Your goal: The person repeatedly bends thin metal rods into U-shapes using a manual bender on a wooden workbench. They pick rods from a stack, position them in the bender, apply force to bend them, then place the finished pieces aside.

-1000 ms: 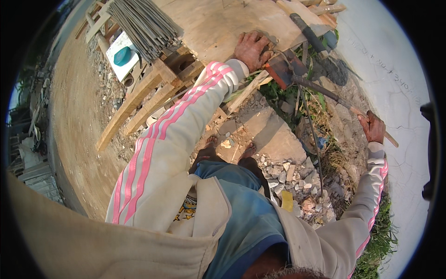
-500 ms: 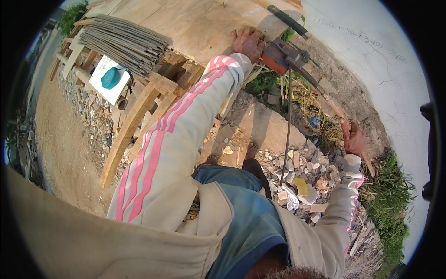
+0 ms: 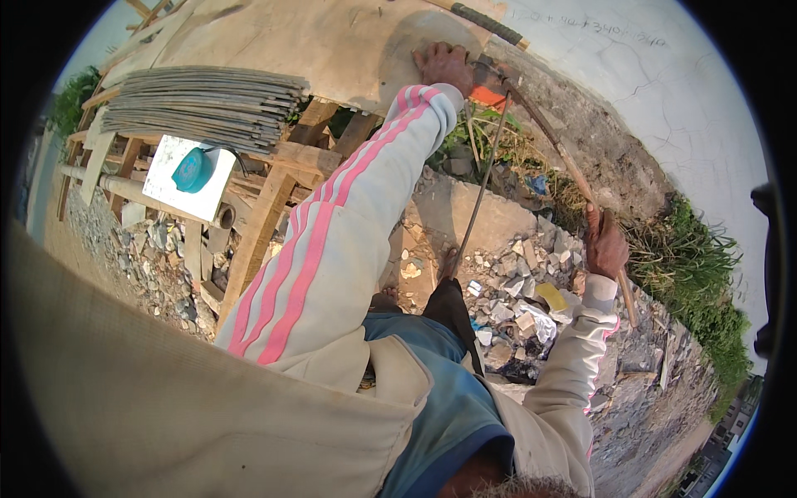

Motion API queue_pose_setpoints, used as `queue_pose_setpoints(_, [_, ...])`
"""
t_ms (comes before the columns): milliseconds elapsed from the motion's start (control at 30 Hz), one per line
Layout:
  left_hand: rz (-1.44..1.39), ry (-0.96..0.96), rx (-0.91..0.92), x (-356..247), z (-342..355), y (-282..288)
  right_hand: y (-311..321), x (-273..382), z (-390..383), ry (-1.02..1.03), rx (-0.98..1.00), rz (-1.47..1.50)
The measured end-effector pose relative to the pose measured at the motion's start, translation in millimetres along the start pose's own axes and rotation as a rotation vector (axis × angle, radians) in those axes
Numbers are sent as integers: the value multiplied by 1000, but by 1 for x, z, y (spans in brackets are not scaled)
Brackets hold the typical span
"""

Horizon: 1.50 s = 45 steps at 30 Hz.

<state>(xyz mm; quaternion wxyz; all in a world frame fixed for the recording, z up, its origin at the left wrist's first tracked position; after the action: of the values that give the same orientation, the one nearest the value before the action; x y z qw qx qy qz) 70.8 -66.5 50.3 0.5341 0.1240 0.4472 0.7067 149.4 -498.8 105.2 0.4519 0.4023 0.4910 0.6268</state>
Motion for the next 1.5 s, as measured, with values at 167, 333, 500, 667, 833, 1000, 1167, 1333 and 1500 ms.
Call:
queue_pose_setpoints(167, [-29, 12, 17, 2, 1, -1, -7, -59, 26, 64, 333, 129])
queue_pose_setpoints(333, [34, 5, 13, 0, 1, -2, 3, -138, 16, 92, 419, 242])
queue_pose_setpoints(500, [74, 15, 44, 5, 5, -6, 19, -154, 25, 79, 294, 209])
queue_pose_setpoints(667, [56, -25, -19, 5, 5, -4, 9, -150, 24, 71, 332, 200])
queue_pose_setpoints(833, [17, 12, 53, 8, 5, -9, 1, -149, 25, 56, 323, 202])
queue_pose_setpoints(1000, [-37, 19, 66, 9, 4, -11, 27, -138, 24, 66, 244, 162])
queue_pose_setpoints(1167, [-25, 6, 37, 10, 4, -11, 55, -127, 19, 36, 265, 198])
queue_pose_setpoints(1333, [4, 27, 40, 9, 4, -6, 55, -125, 13, 12, 262, 57])
queue_pose_setpoints(1500, [-161, 36, -57, 9, 5, 2, 43, -130, -5, -74, 314, 51])
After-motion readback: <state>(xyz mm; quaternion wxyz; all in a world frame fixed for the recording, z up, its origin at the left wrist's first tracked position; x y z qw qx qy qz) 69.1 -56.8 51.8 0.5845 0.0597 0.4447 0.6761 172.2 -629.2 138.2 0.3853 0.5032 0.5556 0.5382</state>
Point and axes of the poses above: each hand's wrist, its own z-axis towards the middle knuckle, its own y-axis out of the back of the hand, x = y × z, the point moved 9 cm from there along z, towards the middle knuckle, and after that the axes turned 15 degrees about -y, right-handed, at the moved point
